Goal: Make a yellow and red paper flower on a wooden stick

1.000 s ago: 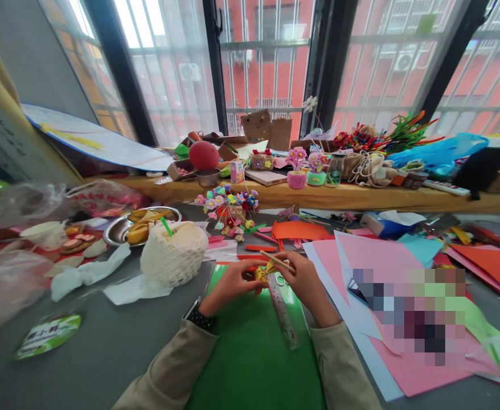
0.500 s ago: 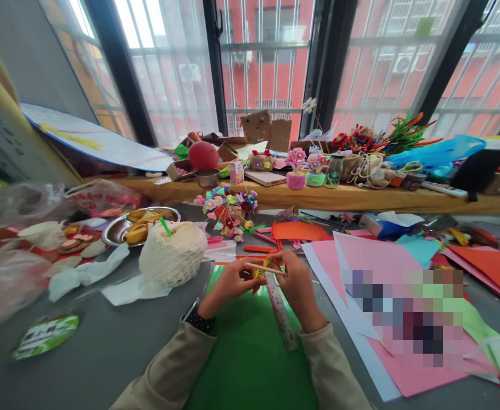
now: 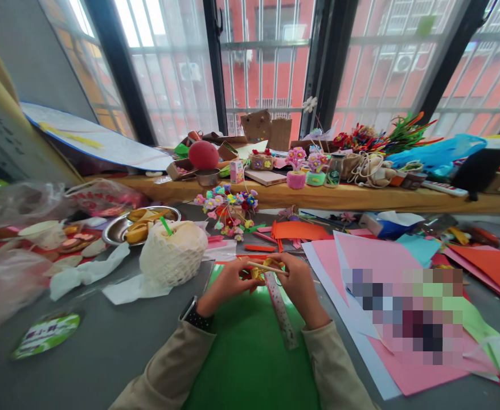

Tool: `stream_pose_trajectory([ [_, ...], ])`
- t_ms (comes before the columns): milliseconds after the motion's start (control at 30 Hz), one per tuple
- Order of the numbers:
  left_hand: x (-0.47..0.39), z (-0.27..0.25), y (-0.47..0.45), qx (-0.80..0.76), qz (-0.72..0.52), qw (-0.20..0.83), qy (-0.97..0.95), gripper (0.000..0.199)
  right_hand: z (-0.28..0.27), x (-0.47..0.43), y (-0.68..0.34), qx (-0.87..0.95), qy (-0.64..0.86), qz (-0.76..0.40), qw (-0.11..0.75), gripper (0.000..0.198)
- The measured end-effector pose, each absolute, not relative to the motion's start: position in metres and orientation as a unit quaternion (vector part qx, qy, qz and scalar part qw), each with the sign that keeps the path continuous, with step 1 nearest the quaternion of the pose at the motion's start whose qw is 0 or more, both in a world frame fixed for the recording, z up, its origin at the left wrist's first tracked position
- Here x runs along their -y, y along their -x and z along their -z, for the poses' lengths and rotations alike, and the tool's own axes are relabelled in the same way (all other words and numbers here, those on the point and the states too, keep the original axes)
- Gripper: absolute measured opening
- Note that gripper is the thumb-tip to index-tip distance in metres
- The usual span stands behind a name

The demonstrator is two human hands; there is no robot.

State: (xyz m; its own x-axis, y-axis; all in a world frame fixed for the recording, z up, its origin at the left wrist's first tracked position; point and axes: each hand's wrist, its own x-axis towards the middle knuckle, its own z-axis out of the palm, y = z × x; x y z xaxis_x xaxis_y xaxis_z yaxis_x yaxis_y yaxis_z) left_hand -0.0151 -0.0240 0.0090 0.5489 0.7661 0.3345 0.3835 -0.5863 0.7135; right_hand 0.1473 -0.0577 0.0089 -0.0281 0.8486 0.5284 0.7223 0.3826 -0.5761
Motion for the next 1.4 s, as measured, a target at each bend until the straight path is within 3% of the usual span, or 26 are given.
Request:
stream_pose_trajectory([
  [433, 0.023, -0.009, 0.015, -0.340, -0.328, 0.307, -0.826, 0.043, -0.008, 0.058, -0.147, 0.725, 0.546, -0.046, 0.418, 0.018],
  [967, 0.026, -0.010, 0.014, -0.326, -0.355, 0.336, -0.809, 0.037, -0.003, 0.059, -0.134, 0.697, 0.560, 0.006, 0.448, 0.015],
  [1233, 0.026, -0.012, 0.013, -0.345, -0.348, 0.311, -0.814, 0.038, -0.007, 0.058, -0.142, 0.713, 0.551, -0.026, 0.434, 0.019],
  [1400, 0.024, -0.011, 0.014, -0.327, -0.324, 0.375, -0.804, 0.043, -0.006, 0.058, -0.141, 0.705, 0.560, -0.007, 0.436, 0.017],
])
